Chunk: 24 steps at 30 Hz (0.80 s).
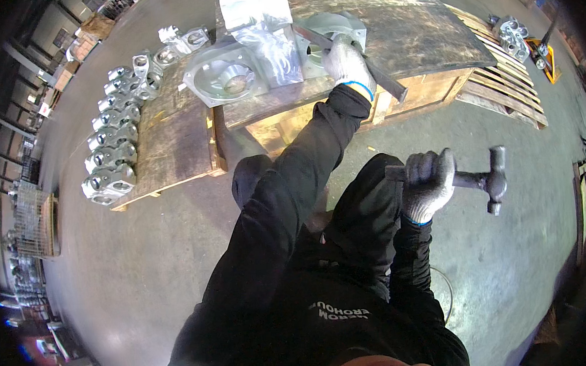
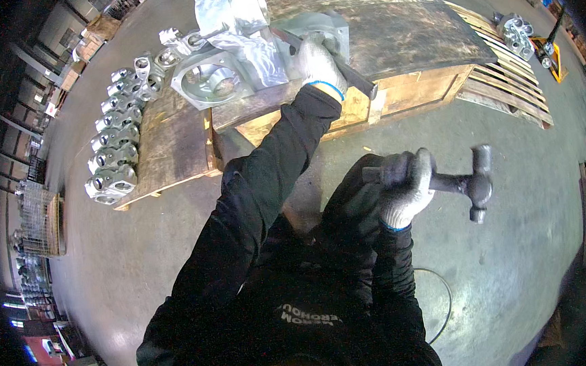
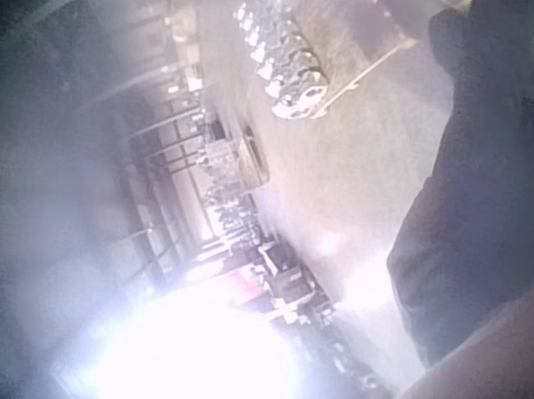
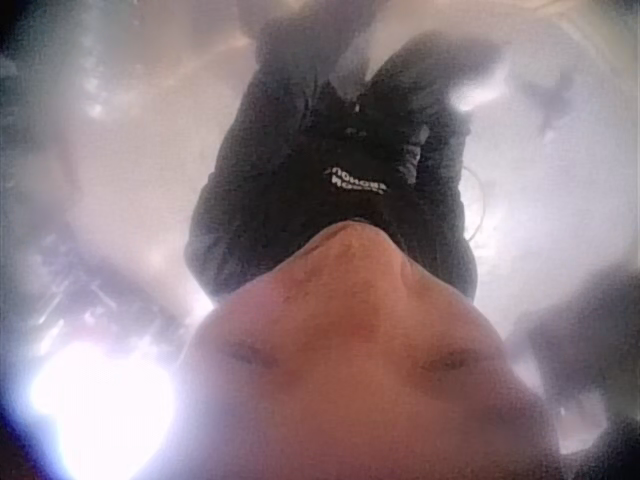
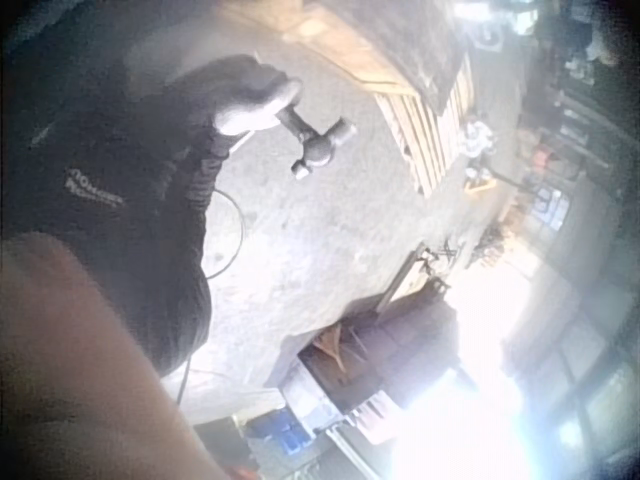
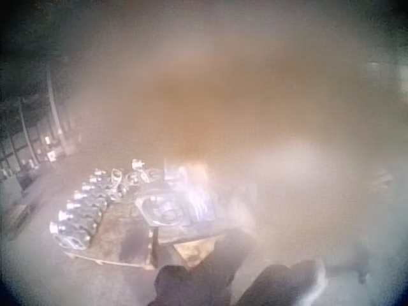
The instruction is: The person kneels on the floor and uses a sanding block to smooth the surfaces of a metal casting. They then use a hammer and a chisel to chip away at the edges of the part, removing excess material.
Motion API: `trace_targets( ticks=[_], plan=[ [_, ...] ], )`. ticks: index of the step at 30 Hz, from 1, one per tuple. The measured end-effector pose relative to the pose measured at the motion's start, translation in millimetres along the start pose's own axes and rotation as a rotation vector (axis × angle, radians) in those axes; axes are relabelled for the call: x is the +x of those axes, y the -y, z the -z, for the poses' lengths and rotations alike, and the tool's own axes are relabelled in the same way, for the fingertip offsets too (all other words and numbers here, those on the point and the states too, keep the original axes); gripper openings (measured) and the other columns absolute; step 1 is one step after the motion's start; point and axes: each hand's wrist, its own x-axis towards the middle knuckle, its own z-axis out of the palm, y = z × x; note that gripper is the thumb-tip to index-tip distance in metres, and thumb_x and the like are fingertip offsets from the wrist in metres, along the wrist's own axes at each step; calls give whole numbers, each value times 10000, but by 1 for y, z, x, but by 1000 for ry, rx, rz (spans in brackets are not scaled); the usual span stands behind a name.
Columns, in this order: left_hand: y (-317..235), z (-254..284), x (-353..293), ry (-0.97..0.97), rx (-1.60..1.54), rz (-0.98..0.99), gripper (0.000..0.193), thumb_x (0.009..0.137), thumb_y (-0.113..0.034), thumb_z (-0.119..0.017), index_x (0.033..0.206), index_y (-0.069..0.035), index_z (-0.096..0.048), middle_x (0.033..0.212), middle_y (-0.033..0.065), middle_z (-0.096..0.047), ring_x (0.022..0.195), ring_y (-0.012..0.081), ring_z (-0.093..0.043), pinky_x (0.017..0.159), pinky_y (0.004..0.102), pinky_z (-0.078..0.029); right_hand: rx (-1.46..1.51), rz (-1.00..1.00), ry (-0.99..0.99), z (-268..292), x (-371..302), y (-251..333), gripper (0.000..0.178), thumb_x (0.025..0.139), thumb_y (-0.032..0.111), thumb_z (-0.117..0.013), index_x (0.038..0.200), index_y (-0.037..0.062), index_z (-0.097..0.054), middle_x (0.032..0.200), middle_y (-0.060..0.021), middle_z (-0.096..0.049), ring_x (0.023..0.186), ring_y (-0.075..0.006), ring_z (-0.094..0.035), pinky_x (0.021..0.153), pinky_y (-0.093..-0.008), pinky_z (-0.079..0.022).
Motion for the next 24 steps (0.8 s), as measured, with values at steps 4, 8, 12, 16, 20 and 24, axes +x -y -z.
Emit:
trace_targets(
  ticks=[4,8,12,16,20,24],
  plan=[
    [1,-4,4,15,12,40,179,836,-160,-595,978,-83,-517,778,-9,-456,612,129,-424,557,318,-335,-136,-57,-3,3,-1,23,360,1035,217,-524,727,144,-352,558,30,-290,470,-107,-279,446,-301,-232],
    [6,1,7,-20,-20,14,181,822,-139,-605,969,-74,-520,787,3,-470,610,140,-433,557,326,-356,10,243,97,-16,0,46,413,1058,312,-439,692,166,-315,543,33,-278,475,-128,-259,509,-316,-273],
    [12,10,21,140,228,-233,95,852,-162,-567,886,-80,-534,752,4,-475,607,148,-447,569,351,-393,-362,313,123,-33,-4,-17,390,1003,330,-487,703,92,-557,560,-56,-523,494,-201,-514,552,-356,-446],
    [4,14,39,402,-136,168,144,870,-180,-527,752,-115,-476,686,-8,-468,605,144,-455,580,340,-388,-496,-363,-137,-16,-5,-41,308,942,245,-619,699,91,-512,527,-25,-471,382,-137,-408,360,-295,-330],
    [4,5,25,96,-88,1,84,807,-103,-604,828,-83,-525,720,-6,-487,609,142,-484,578,294,-384,-183,-89,-29,1,2,9,404,998,294,-558,676,164,-351,553,41,-289,475,-116,-262,470,-313,-239],
    [1,11,-7,51,75,-82,125,826,-73,-581,943,-72,-535,768,-2,-498,603,130,-481,560,287,-382,47,-3,-110,3,11,35,426,1031,297,-507,672,164,-320,544,30,-257,466,-128,-233,461,-314,-240]
  ],
)
